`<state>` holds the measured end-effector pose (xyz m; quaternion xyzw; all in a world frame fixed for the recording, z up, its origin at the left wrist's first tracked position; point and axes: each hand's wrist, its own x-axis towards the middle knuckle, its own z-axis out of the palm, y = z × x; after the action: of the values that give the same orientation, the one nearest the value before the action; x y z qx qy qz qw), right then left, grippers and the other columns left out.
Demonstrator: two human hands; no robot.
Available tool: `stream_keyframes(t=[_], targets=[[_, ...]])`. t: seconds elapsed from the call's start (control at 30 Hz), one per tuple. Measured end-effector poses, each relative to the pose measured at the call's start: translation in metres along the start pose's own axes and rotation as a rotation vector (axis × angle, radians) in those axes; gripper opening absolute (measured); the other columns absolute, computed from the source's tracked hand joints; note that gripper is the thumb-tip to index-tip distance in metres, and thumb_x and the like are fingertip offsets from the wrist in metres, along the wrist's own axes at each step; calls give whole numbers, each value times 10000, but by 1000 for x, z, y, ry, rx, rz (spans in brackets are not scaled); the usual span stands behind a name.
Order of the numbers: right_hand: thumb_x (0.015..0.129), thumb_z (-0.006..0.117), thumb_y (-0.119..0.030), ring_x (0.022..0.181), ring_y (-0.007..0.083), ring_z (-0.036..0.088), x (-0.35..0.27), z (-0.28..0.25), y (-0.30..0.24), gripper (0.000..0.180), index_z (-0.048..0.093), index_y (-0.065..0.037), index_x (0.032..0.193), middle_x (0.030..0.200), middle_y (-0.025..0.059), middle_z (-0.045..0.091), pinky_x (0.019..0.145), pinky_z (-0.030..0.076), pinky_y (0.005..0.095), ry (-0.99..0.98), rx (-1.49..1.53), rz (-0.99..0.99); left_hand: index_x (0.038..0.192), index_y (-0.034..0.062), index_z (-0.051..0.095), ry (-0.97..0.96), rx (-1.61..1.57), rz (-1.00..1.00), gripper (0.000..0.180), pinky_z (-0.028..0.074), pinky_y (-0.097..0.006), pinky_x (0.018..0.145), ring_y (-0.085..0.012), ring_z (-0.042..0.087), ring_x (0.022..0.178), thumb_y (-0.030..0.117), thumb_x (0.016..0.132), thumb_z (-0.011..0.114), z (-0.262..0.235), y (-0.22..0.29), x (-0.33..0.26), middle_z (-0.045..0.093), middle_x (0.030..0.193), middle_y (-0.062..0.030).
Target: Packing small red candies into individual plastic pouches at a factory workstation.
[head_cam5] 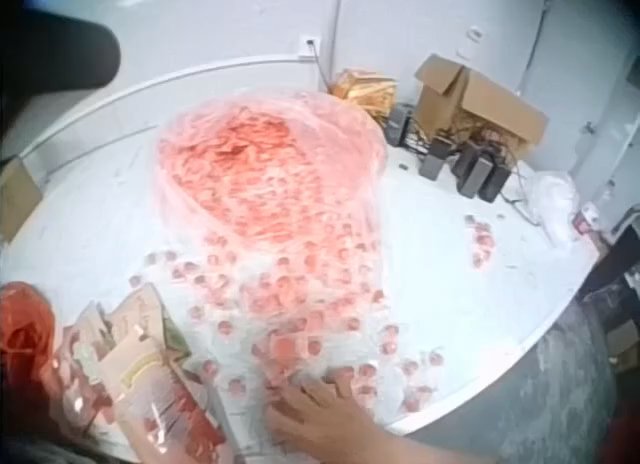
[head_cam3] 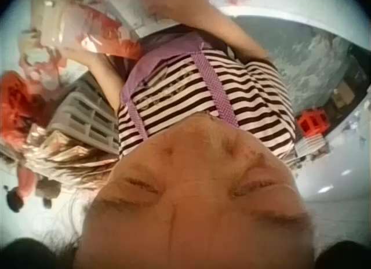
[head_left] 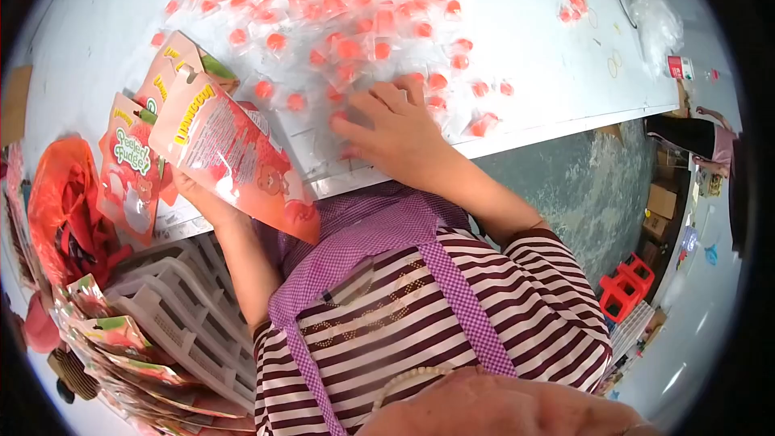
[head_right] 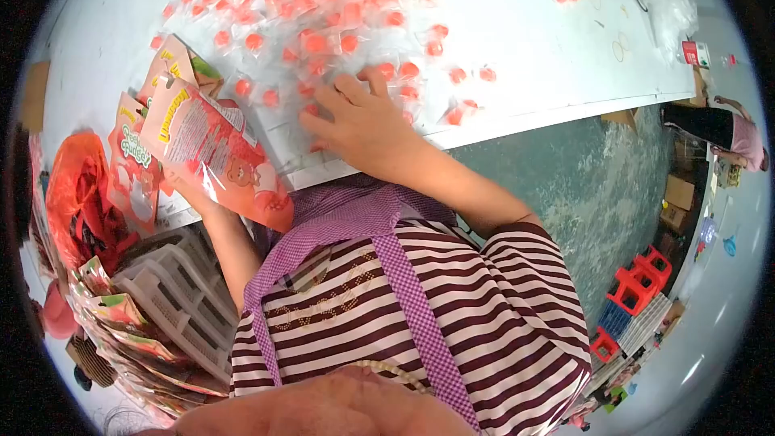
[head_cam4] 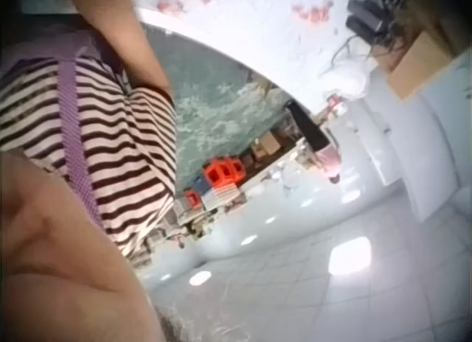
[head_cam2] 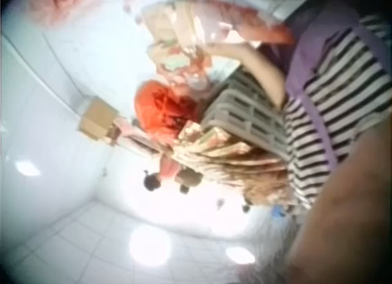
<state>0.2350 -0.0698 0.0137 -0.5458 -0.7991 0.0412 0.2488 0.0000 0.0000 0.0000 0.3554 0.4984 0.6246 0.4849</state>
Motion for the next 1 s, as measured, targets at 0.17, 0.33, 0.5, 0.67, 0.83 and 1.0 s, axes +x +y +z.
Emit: stream_keyframes(t=[0.17, 0.33, 0.5, 0.67, 0.83, 1.0], targets=[[600, 735, -234, 958, 214, 465, -16, -3, 15, 395, 584, -182, 962, 1040, 12, 514, 871, 323, 416, 26, -137, -60, 1074, 0, 556, -15, 32, 23, 222, 553, -318, 692, -182, 647, 817, 103, 883, 509, -7, -12, -1, 638, 998, -103], [600, 739, -263, 959, 226, 470, -15, -15, 25, 367, 589, -170, 921, 1020, 31, 519, 883, 323, 432, 54, -78, 14, 1064, 0, 555, -1, -54, 2, 210, 551, -315, 695, -178, 645, 813, 95, 882, 511, -3, -8, -4, 639, 989, -97], [593, 738, -304, 961, 225, 469, -7, -9, 10, 391, 585, -164, 925, 1026, 36, 515, 885, 316, 444, 94, 1, 18, 1079, -2, 553, -33, -23, 22, 225, 554, -326, 702, -190, 646, 824, 97, 883, 507, -8, -12, 1, 636, 1004, -104], [609, 733, -305, 957, 210, 464, 3, 5, -3, 362, 584, -159, 905, 1022, 21, 506, 898, 305, 456, 23, 8, 16, 1100, -4, 551, -31, -77, -22, 251, 558, -346, 714, -210, 648, 834, 111, 883, 499, -1, -7, 1, 632, 1020, -122], [624, 736, -289, 1009, 217, 460, -8, 2, 1, 323, 581, -161, 876, 1053, 16, 506, 933, 286, 473, -7, 11, -26, 1102, -8, 552, -23, -66, -20, 256, 560, -345, 709, -211, 648, 833, 114, 884, 493, -3, -4, 1, 631, 1022, -125], [633, 743, -276, 1124, 253, 441, -18, -16, 18, 309, 584, -169, 876, 1129, 28, 518, 989, 242, 498, 49, -44, 15, 1111, -9, 549, -17, -17, -1, 265, 562, -344, 706, -212, 649, 833, 120, 888, 485, 2, 1, -1, 630, 1025, -127]])
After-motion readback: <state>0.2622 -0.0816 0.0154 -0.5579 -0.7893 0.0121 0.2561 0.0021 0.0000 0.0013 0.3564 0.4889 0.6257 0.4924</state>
